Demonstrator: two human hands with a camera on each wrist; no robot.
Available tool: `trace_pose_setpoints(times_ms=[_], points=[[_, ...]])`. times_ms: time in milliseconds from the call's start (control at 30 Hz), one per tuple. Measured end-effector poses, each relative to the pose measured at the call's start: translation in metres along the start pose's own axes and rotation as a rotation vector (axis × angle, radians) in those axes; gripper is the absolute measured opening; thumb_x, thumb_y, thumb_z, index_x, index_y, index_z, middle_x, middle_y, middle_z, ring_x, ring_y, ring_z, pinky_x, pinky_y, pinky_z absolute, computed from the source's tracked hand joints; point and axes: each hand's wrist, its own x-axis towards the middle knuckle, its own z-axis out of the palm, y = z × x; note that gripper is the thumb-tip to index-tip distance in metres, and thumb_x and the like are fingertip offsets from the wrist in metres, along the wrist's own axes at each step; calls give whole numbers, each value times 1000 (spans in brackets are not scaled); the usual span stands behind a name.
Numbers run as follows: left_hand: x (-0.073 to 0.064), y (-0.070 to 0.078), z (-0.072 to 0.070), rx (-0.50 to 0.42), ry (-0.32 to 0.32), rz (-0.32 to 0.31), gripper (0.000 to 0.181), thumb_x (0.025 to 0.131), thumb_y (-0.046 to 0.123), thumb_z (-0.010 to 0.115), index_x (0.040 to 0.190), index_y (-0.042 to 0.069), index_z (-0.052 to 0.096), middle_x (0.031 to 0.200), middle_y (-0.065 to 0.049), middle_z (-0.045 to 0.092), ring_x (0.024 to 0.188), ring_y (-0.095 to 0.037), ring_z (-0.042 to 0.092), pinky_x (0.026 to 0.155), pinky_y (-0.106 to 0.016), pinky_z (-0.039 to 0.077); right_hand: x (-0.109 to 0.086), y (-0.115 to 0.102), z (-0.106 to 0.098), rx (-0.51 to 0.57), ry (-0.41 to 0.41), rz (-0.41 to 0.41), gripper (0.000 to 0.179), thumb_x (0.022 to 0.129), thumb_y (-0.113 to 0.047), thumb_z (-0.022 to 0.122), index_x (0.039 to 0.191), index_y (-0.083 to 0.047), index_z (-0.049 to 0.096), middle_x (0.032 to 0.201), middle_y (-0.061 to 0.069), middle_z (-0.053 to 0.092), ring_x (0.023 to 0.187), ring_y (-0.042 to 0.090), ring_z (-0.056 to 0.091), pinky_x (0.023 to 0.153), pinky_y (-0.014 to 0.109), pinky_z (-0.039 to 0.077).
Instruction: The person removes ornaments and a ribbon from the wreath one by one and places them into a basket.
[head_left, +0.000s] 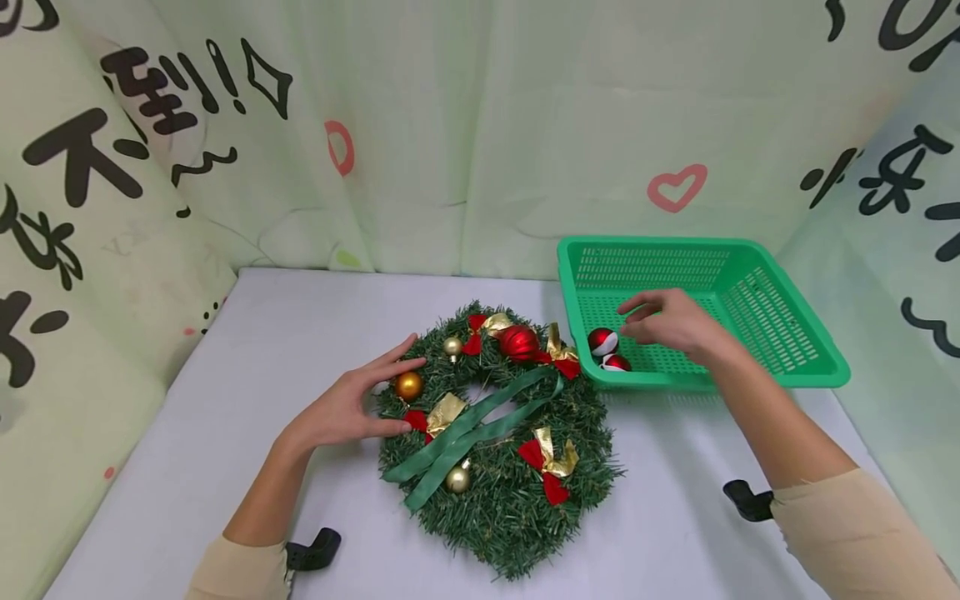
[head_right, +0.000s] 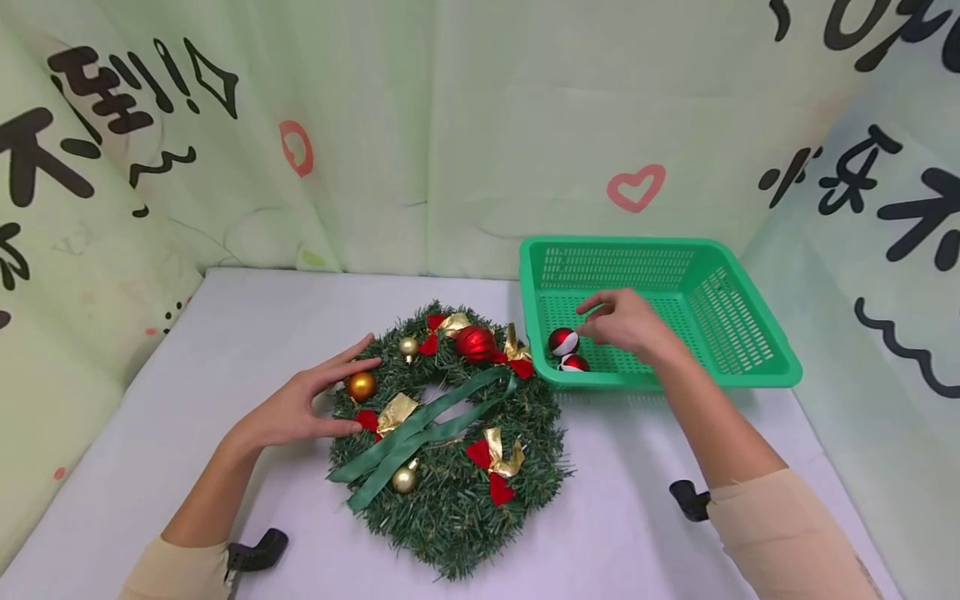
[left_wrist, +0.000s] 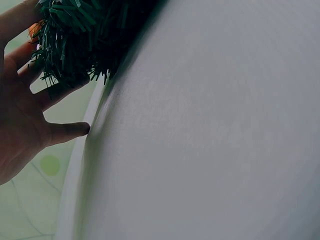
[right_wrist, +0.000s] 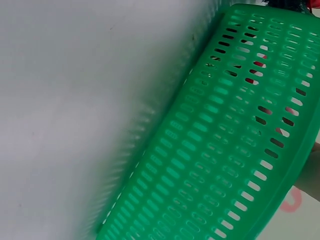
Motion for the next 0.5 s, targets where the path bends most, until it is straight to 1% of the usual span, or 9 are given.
trace_pose_setpoints(times_ms=[133, 333, 500], points=[[1, 1, -1, -6, -2, -2, 84, 86, 22, 88, 159, 22, 46, 176, 4, 15, 160, -31, 22, 121, -68, 29, -4, -1, -3, 7, 23, -15, 50, 102, -22, 67, 145, 0, 55, 140, 27, 55, 116, 41, 69, 106, 60, 50], [2, 0, -1, -9, -3, -6, 84, 86, 22, 88, 159, 22, 46, 176, 0, 16, 161, -31, 21, 121, -68, 28, -12, -8, 1, -19, 62, -42, 45, 102, -24, 67, 141, -4, 59, 137, 22, 60, 114, 38, 69, 103, 56, 53], [0, 0, -1, -13, -4, -19, 84, 86, 22, 88, 159, 23, 46, 176, 4, 15, 161, -31, 21, 121, -68, 28, -22, -17, 7, -18, 96, -64, 44, 102, -24, 68, 140, -5, 60, 139, 22, 61, 119, 39, 65, 100, 56, 53]])
